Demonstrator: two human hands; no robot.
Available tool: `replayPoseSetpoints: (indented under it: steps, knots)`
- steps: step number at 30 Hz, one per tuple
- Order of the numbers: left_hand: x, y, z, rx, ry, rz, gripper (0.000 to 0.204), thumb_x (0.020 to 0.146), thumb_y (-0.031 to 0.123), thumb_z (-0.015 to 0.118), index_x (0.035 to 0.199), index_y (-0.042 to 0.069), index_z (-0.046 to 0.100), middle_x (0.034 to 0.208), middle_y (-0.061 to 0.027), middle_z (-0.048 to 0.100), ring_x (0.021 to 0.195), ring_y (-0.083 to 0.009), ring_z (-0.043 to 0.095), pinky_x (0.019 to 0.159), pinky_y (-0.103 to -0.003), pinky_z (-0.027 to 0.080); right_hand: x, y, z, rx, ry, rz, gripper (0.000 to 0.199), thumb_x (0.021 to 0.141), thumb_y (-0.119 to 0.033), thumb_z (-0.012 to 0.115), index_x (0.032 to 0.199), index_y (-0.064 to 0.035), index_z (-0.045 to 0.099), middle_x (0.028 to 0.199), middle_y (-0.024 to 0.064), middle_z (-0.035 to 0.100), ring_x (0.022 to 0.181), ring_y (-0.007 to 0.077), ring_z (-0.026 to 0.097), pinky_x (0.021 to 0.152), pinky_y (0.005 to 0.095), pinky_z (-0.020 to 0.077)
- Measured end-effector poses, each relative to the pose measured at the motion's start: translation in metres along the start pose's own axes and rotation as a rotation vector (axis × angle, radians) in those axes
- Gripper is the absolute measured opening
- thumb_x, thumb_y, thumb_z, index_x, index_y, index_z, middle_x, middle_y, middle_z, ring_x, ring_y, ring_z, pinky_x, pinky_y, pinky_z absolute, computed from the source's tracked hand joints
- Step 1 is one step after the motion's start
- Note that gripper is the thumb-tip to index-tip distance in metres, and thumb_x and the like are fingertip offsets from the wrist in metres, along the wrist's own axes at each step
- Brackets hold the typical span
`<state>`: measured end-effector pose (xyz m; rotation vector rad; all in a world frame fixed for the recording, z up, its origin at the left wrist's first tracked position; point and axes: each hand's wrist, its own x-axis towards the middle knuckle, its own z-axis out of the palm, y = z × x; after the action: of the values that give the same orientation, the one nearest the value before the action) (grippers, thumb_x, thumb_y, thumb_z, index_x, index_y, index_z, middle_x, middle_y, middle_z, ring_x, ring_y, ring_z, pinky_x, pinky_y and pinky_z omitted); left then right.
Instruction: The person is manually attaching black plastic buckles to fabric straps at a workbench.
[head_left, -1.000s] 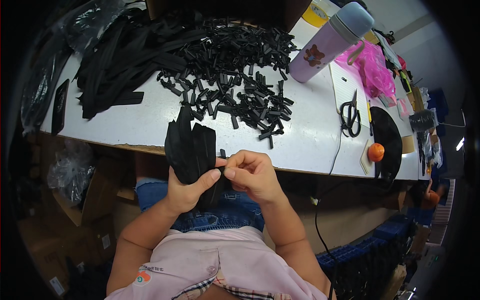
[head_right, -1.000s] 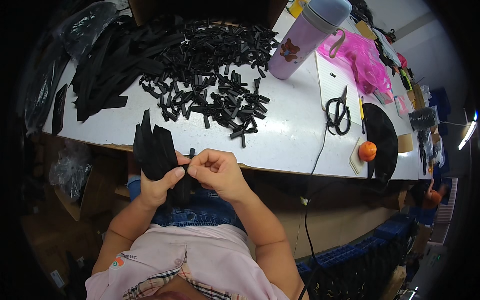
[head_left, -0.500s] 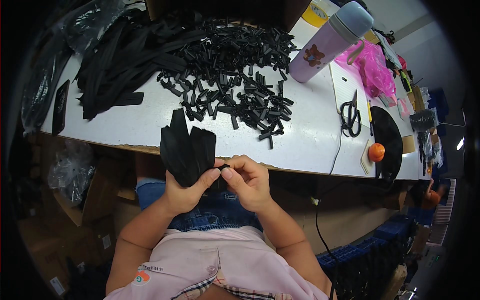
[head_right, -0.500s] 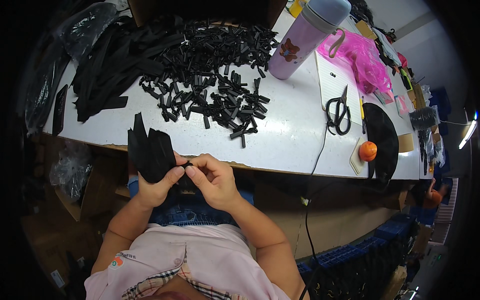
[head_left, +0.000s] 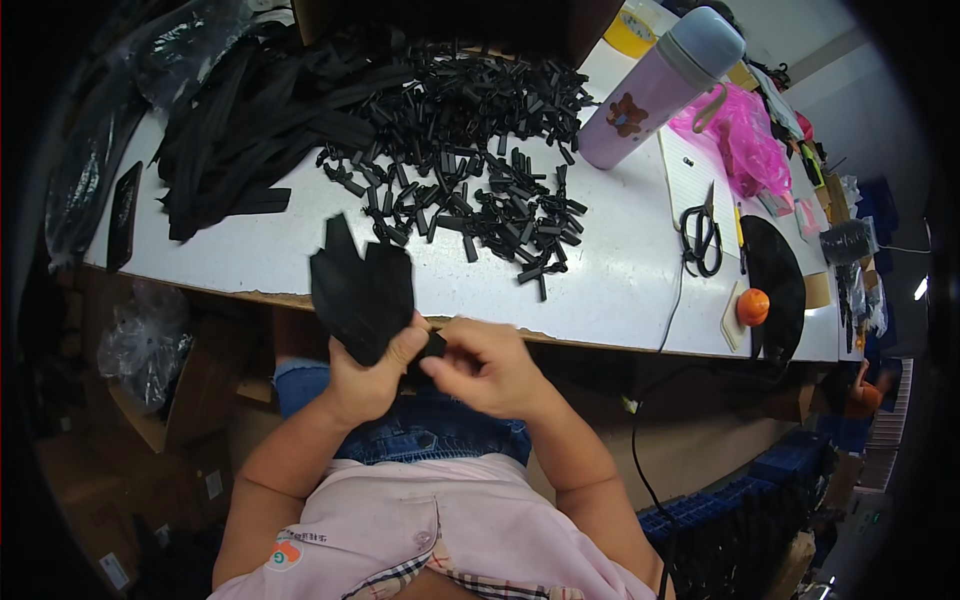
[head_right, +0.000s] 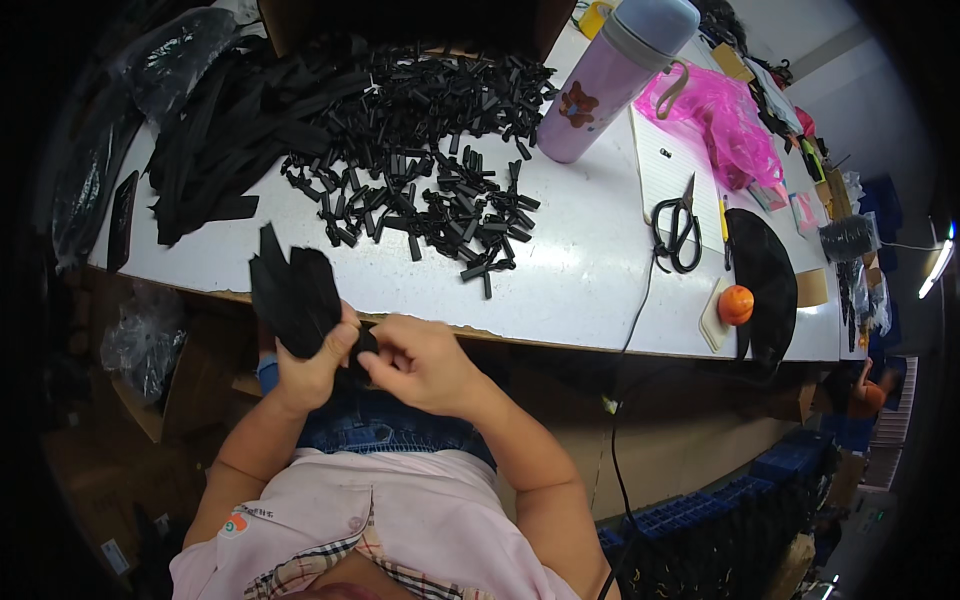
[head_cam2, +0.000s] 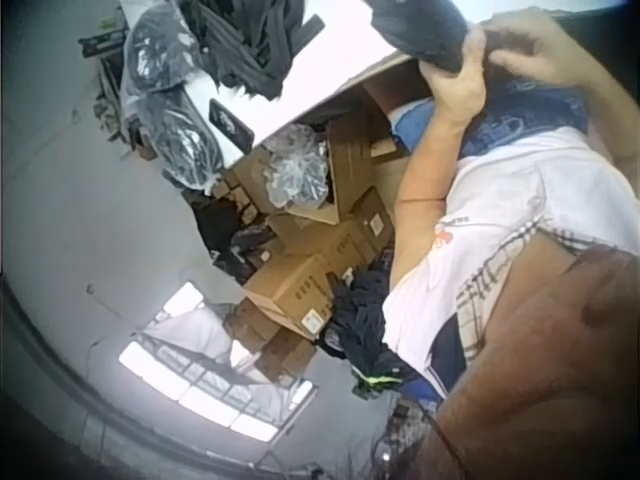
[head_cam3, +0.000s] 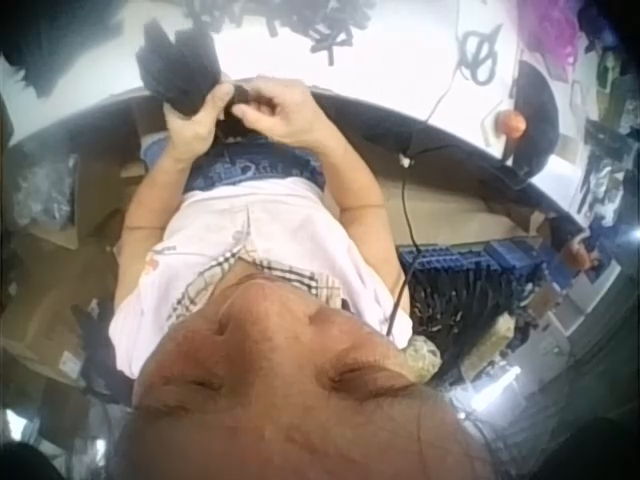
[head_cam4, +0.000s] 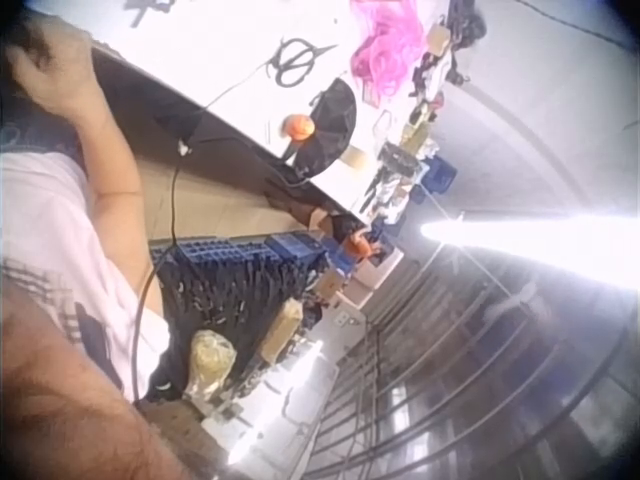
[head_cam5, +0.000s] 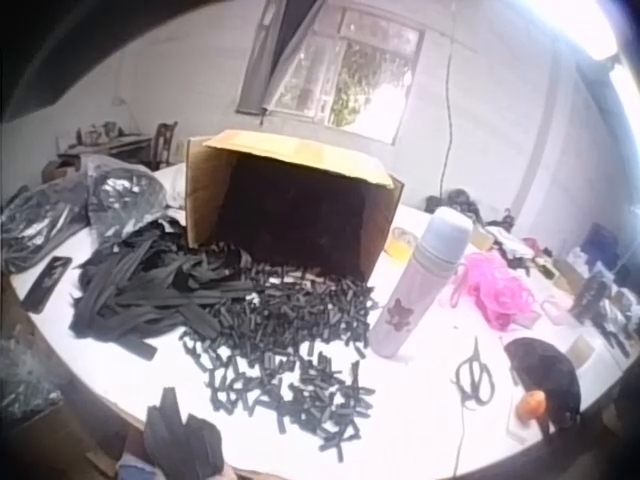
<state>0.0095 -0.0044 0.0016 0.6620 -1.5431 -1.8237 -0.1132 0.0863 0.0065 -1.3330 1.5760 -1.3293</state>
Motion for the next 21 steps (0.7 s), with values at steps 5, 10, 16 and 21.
replayPoseSetpoints:
  steps: [5,10,16,21]
  knots:
    - [0.01,-0.001,-0.011,0.072,-0.101,-0.074,0.014,0.078,0.008,0.057,0.089,0.0,0.056,0.081,-0.0024,0.057,0.071,-0.008,0.052,0.063,-0.021,0.043,0.006,-0.011,0.01,-0.233,0.259,-0.303,0.021,0.064,-0.003,0.065,0.084,-0.0022,0.058,0.067,0.0032,0.048,0.047,0.0103,0.042,0.041,0.0203,0.0338]
    - [0.005,0.003,-0.006,0.033,-0.221,-0.118,0.021,0.074,0.007,0.061,0.092,0.0,0.055,0.081,-0.0035,0.057,0.071,-0.0082,0.053,0.064,-0.021,0.043,0.018,-0.009,0.002,-0.367,0.311,-0.524,0.028,0.066,0.004,0.063,0.092,0.0019,0.054,0.082,0.0073,0.048,0.055,0.0094,0.046,0.049,0.0194,0.041]
    - [0.006,0.0,-0.012,-0.223,-0.246,-0.17,0.02,0.071,0.008,0.064,0.087,0.001,0.053,0.07,-0.002,0.053,0.053,-0.0069,0.047,0.046,-0.018,0.04,0.0,-0.006,0.002,0.549,0.196,0.007,0.006,0.077,-0.005,0.056,0.08,0.0007,0.053,0.072,0.0017,0.052,0.052,0.003,0.042,0.043,0.016,0.034]
    - [0.002,-0.001,0.0,-0.19,-0.129,-0.098,0.016,0.075,0.007,0.06,0.088,0.001,0.054,0.071,-0.0028,0.054,0.055,-0.0074,0.049,0.047,-0.019,0.04,0.001,-0.006,0.011,0.619,0.202,0.206,0.005,0.079,-0.002,0.051,0.08,0.0024,0.053,0.062,0.0044,0.051,0.045,0.0057,0.042,0.039,0.0164,0.0335]
